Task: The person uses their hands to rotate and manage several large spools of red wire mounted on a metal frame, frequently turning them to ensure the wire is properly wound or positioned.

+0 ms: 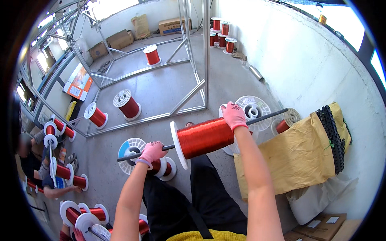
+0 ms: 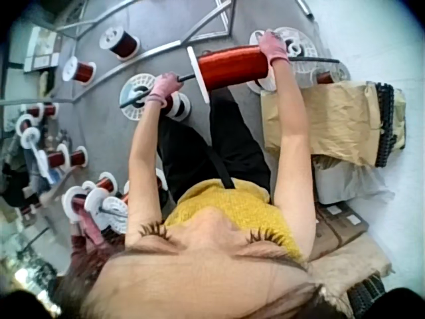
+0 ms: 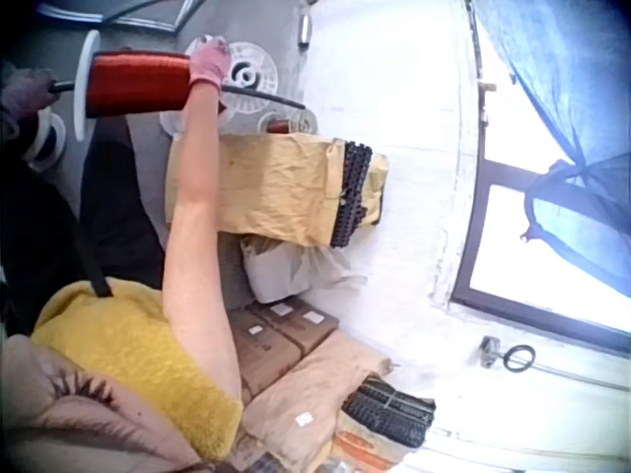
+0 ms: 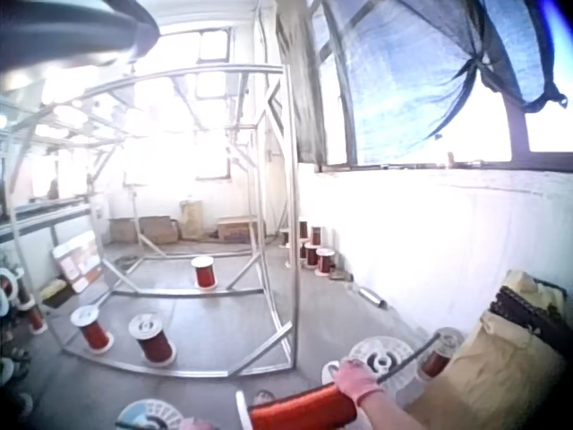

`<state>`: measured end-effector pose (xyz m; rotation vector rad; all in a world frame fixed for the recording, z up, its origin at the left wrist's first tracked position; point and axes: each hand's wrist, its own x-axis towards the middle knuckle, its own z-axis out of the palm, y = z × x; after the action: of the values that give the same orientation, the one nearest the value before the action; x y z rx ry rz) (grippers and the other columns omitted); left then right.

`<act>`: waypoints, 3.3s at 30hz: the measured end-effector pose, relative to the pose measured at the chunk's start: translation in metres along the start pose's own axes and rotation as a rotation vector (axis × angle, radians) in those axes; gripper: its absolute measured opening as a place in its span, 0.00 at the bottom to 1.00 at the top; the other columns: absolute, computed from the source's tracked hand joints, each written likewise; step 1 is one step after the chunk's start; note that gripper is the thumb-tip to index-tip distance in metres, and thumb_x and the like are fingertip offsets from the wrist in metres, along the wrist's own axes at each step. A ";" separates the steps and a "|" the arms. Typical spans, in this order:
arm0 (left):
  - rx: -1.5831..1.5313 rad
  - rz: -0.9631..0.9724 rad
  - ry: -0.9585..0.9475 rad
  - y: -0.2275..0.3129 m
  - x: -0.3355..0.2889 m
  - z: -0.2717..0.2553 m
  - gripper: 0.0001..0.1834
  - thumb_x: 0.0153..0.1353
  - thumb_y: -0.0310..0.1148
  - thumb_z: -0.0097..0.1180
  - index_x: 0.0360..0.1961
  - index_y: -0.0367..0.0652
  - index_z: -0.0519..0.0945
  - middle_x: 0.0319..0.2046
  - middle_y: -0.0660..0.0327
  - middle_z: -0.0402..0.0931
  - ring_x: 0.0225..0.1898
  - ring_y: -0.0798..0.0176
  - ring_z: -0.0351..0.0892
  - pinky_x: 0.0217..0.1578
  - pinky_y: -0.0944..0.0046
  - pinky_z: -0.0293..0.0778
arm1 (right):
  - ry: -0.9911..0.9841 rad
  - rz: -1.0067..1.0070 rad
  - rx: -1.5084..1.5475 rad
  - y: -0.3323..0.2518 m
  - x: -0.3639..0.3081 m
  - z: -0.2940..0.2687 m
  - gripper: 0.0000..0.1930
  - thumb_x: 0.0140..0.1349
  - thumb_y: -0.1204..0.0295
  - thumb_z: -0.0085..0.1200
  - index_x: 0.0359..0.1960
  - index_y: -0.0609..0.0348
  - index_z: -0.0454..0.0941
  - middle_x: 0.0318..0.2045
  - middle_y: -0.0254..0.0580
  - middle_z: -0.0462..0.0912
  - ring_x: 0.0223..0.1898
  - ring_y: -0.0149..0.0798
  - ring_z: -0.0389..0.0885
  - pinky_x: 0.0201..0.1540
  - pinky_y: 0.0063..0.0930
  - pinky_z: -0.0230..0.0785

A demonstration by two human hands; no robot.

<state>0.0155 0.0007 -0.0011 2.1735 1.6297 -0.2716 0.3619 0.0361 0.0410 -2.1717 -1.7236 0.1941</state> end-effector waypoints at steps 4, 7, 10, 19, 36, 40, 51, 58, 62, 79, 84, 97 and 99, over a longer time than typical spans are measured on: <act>0.005 -0.014 -0.024 -0.007 -0.004 0.001 0.18 0.52 0.45 0.52 0.33 0.43 0.82 0.32 0.51 0.80 0.38 0.48 0.80 0.43 0.54 0.74 | 0.167 -0.027 0.199 -0.012 -0.036 -0.007 0.17 0.63 0.61 0.46 0.41 0.66 0.72 0.37 0.58 0.79 0.42 0.57 0.77 0.45 0.43 0.68; 0.000 -0.039 -0.042 -0.007 -0.004 -0.002 0.18 0.52 0.45 0.52 0.34 0.43 0.82 0.32 0.50 0.80 0.38 0.48 0.79 0.43 0.53 0.74 | 0.595 -0.109 0.572 0.023 -0.114 0.046 0.16 0.64 0.66 0.47 0.49 0.64 0.69 0.41 0.56 0.78 0.44 0.58 0.75 0.44 0.41 0.68; 0.064 0.034 0.002 -0.003 0.004 0.000 0.18 0.52 0.46 0.51 0.33 0.43 0.82 0.32 0.50 0.80 0.38 0.47 0.79 0.43 0.53 0.74 | -0.657 0.182 -0.351 0.155 -0.258 0.162 0.23 0.67 0.63 0.34 0.61 0.58 0.61 0.57 0.52 0.68 0.57 0.48 0.69 0.56 0.40 0.63; 0.030 -0.021 -0.030 0.000 -0.001 -0.003 0.19 0.52 0.48 0.53 0.32 0.45 0.83 0.32 0.51 0.80 0.38 0.47 0.79 0.42 0.53 0.74 | -0.332 0.171 -0.097 0.197 -0.272 0.184 0.16 0.66 0.64 0.38 0.44 0.64 0.71 0.42 0.55 0.77 0.39 0.49 0.79 0.41 0.39 0.71; 0.022 0.034 0.018 -0.007 -0.001 0.003 0.18 0.51 0.44 0.51 0.33 0.43 0.83 0.32 0.50 0.80 0.38 0.48 0.80 0.42 0.54 0.74 | -0.034 0.235 0.821 0.013 -0.089 -0.025 0.25 0.61 0.57 0.54 0.51 0.66 0.73 0.39 0.39 0.80 0.40 0.31 0.74 0.44 0.29 0.66; 0.026 0.071 0.071 -0.019 0.002 0.013 0.19 0.53 0.45 0.50 0.32 0.41 0.82 0.33 0.50 0.80 0.39 0.49 0.79 0.42 0.54 0.74 | 0.195 0.162 0.951 0.038 -0.098 0.038 0.22 0.61 0.59 0.54 0.45 0.70 0.75 0.37 0.41 0.81 0.39 0.29 0.73 0.44 0.27 0.66; -0.067 0.132 0.165 -0.016 -0.005 0.014 0.17 0.52 0.44 0.53 0.37 0.45 0.79 0.39 0.54 0.79 0.42 0.52 0.80 0.41 0.54 0.75 | -0.025 0.193 1.052 0.003 -0.089 0.024 0.23 0.63 0.60 0.52 0.51 0.69 0.72 0.45 0.44 0.78 0.45 0.35 0.75 0.49 0.30 0.65; 0.117 0.199 0.643 -0.010 -0.027 0.034 0.15 0.49 0.44 0.58 0.32 0.45 0.77 0.36 0.57 0.73 0.39 0.57 0.77 0.46 0.58 0.67 | -0.053 0.181 1.002 0.004 -0.081 0.021 0.27 0.61 0.58 0.53 0.53 0.70 0.68 0.47 0.48 0.77 0.46 0.38 0.74 0.52 0.31 0.64; 0.098 0.024 0.539 -0.007 -0.016 0.038 0.11 0.49 0.43 0.57 0.30 0.50 0.80 0.35 0.61 0.76 0.39 0.60 0.77 0.46 0.60 0.64 | -0.046 0.189 0.958 0.000 -0.084 0.018 0.30 0.62 0.57 0.52 0.57 0.70 0.65 0.51 0.50 0.74 0.50 0.39 0.72 0.54 0.32 0.62; -0.005 -0.055 0.623 -0.008 -0.001 0.049 0.10 0.47 0.43 0.56 0.24 0.51 0.83 0.27 0.60 0.80 0.30 0.56 0.80 0.32 0.57 0.72 | -0.197 0.000 0.263 -0.016 -0.003 -0.002 0.28 0.65 0.55 0.40 0.57 0.66 0.66 0.54 0.58 0.71 0.58 0.53 0.67 0.59 0.37 0.56; -0.033 -0.085 0.614 -0.008 -0.006 0.047 0.10 0.47 0.43 0.56 0.24 0.51 0.83 0.28 0.61 0.80 0.30 0.56 0.80 0.33 0.58 0.72 | -0.265 0.017 0.244 -0.027 -0.004 -0.007 0.28 0.64 0.55 0.42 0.58 0.67 0.64 0.54 0.58 0.71 0.58 0.52 0.67 0.59 0.35 0.57; 0.147 -0.048 0.283 -0.016 -0.002 0.021 0.18 0.56 0.51 0.51 0.32 0.49 0.83 0.32 0.61 0.82 0.38 0.58 0.82 0.35 0.57 0.76 | -0.921 0.080 -0.499 0.183 -0.279 0.203 0.20 0.64 0.69 0.38 0.57 0.61 0.63 0.53 0.48 0.69 0.50 0.47 0.73 0.53 0.36 0.64; 0.198 -0.178 0.255 -0.020 -0.004 0.028 0.12 0.52 0.41 0.51 0.27 0.48 0.82 0.30 0.57 0.81 0.33 0.54 0.82 0.34 0.56 0.77 | -0.860 0.116 -0.385 0.183 -0.284 0.190 0.20 0.63 0.72 0.36 0.58 0.59 0.63 0.53 0.46 0.68 0.49 0.48 0.73 0.52 0.38 0.64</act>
<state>-0.0020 -0.0106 -0.0287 2.2862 2.0192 -0.2221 0.3969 -0.2354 -0.2333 -2.6963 -2.1902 1.0306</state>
